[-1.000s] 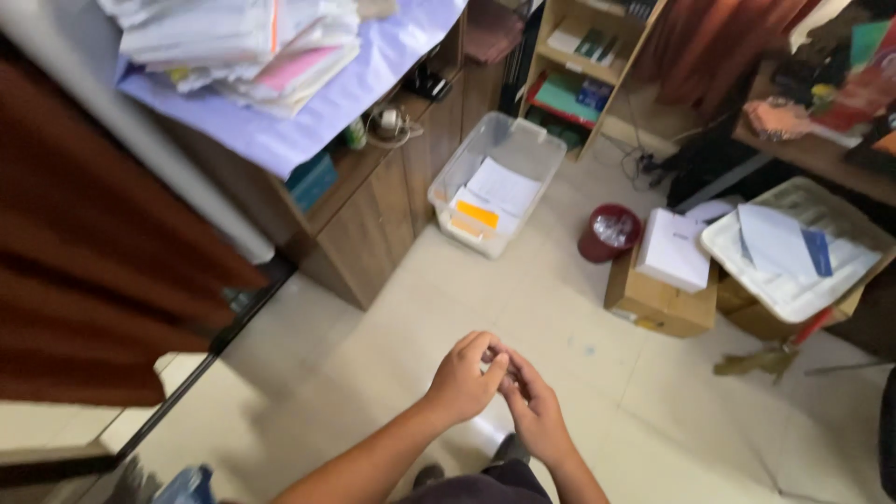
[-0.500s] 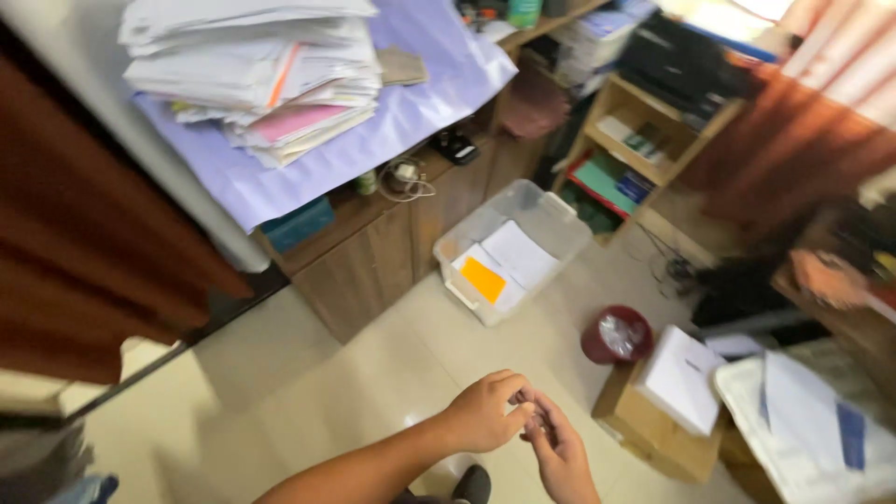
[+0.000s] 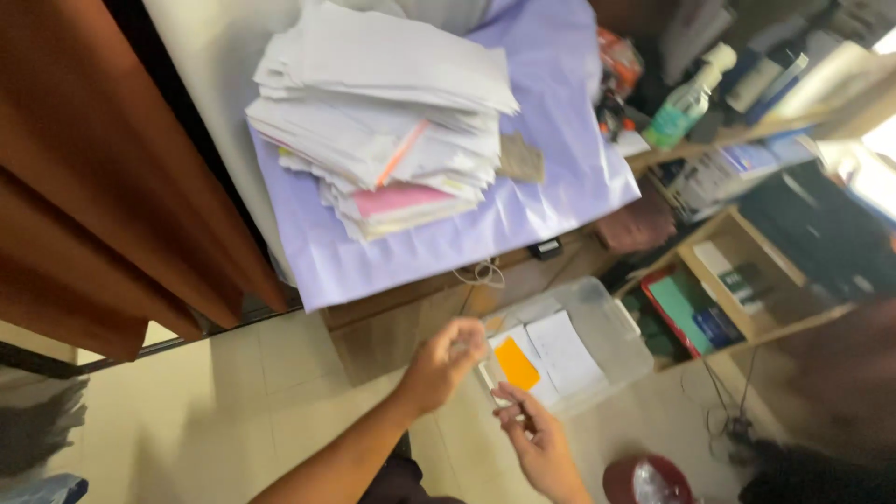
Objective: The person sits on the floor and sorts through a stack of white papers, separating them into different piles. They handle the papers by hand, moving them between stacks and occasionally placing them into a red plastic package.
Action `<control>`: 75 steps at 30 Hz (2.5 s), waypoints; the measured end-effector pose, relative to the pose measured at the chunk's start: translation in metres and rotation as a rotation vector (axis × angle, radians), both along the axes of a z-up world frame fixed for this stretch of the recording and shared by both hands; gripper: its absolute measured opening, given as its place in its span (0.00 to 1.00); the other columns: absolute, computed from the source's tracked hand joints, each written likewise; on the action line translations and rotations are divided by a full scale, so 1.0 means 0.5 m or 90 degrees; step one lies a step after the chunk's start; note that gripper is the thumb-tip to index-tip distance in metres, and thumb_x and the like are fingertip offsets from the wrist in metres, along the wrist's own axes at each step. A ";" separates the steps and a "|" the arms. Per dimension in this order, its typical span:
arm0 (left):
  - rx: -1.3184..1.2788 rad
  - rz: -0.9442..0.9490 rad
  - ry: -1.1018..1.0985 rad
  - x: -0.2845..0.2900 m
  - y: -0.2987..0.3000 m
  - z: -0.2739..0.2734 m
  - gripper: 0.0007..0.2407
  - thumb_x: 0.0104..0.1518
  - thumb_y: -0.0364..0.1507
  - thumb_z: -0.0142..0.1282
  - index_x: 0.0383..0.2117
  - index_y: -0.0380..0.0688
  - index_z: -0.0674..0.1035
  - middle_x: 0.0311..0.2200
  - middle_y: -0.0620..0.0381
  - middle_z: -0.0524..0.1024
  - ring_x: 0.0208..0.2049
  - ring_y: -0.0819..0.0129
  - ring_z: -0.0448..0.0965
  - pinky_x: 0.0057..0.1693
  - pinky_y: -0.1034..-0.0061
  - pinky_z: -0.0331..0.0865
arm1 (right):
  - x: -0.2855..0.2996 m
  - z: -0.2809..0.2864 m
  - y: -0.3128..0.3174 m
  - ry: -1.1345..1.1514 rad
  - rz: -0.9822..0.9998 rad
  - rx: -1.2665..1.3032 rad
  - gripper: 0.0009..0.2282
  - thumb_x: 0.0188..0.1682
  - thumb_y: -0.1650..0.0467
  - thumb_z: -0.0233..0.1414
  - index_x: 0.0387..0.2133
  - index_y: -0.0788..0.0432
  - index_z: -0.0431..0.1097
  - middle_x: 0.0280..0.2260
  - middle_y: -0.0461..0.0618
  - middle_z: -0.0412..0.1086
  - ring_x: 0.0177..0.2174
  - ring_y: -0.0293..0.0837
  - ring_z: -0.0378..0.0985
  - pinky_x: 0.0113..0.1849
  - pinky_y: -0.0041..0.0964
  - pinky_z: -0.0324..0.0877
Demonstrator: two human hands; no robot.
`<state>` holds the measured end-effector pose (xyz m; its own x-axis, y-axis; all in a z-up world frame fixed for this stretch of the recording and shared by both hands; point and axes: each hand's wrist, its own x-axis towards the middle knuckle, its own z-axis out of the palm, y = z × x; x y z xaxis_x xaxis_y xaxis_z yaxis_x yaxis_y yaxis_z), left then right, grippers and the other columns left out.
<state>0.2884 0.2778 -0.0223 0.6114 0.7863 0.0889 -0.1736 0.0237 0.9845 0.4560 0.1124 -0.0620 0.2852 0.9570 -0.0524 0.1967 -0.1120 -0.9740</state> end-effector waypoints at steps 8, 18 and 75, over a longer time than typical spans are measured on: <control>-0.053 0.079 -0.266 0.025 0.276 0.192 0.20 0.64 0.30 0.52 0.61 0.33 0.68 0.60 0.47 0.70 0.63 0.61 0.68 0.69 0.65 0.58 | 0.066 0.242 0.311 -0.301 -0.022 0.155 0.17 0.46 0.76 0.56 0.50 0.61 0.71 0.42 0.50 0.78 0.39 0.38 0.80 0.40 0.33 0.74; -0.206 0.206 -0.454 0.137 0.429 0.191 0.24 0.62 0.30 0.48 0.65 0.38 0.62 0.64 0.52 0.65 0.66 0.66 0.63 0.71 0.68 0.51 | 0.067 0.529 0.741 -0.780 0.019 0.507 0.29 0.36 0.67 0.66 0.53 0.62 0.68 0.49 0.59 0.71 0.46 0.62 0.74 0.46 0.51 0.71; -0.319 0.640 -0.355 0.252 0.437 0.308 0.26 0.51 0.26 0.59 0.58 0.35 0.65 0.52 0.40 0.74 0.53 0.53 0.77 0.56 0.59 0.74 | 0.255 0.483 1.216 -0.210 0.603 -0.160 0.37 0.35 0.56 0.63 0.55 0.68 0.68 0.47 0.63 0.77 0.45 0.54 0.82 0.46 0.44 0.75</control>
<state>0.4143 0.4963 0.1317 -0.3017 0.9045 -0.3015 -0.7216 -0.0100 0.6922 0.5835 0.7207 0.1796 -0.5432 0.7687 -0.3377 0.5632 0.0353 -0.8256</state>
